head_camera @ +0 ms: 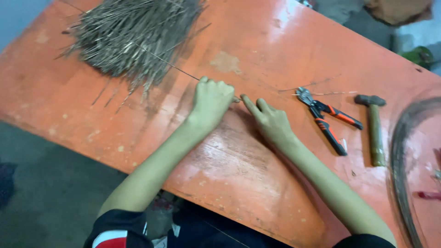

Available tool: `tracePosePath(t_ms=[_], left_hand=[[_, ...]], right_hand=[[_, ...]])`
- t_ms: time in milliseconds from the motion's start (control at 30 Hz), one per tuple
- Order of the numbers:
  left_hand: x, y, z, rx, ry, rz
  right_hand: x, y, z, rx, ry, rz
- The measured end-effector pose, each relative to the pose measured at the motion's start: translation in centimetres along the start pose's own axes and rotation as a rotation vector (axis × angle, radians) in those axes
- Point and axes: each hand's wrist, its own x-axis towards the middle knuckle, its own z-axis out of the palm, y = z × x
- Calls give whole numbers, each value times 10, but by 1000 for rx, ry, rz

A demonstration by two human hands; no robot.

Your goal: Cutting and arranging metal wires on a work surface using pliers

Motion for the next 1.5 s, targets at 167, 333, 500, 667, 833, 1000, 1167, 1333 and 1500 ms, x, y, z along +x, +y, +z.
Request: tracePosePath(t_ms=[167, 333, 500, 667, 833, 1000, 1167, 1333, 1500], left_hand=[[-7, -3, -26, 221, -173, -298], [-30, -24, -39, 256, -258, -384], [-56, 4, -37, 208, -224, -364], [-5, 82, -17, 176, -166, -335], [60, 155, -1, 91, -110, -296], [64, 147, -12, -10, -83, -241], [34, 116, -16, -36, -104, -233], [16, 79, -9, 25, -69, -279], [3, 47, -3, 48, -37, -311]], right_hand=[[64, -6, 21, 161, 211, -202], [102, -46, 46, 415, 309, -285], [104, -49, -9, 559, 325, -295], [21, 50, 17, 362, 351, -300], [-53, 92, -57, 120, 241, -122], [-96, 77, -89, -201, -131, 15], [-90, 48, -69, -129, -246, 66], [-50, 23, -49, -147, -191, 24], [-7, -3, -33, -51, -45, -109]])
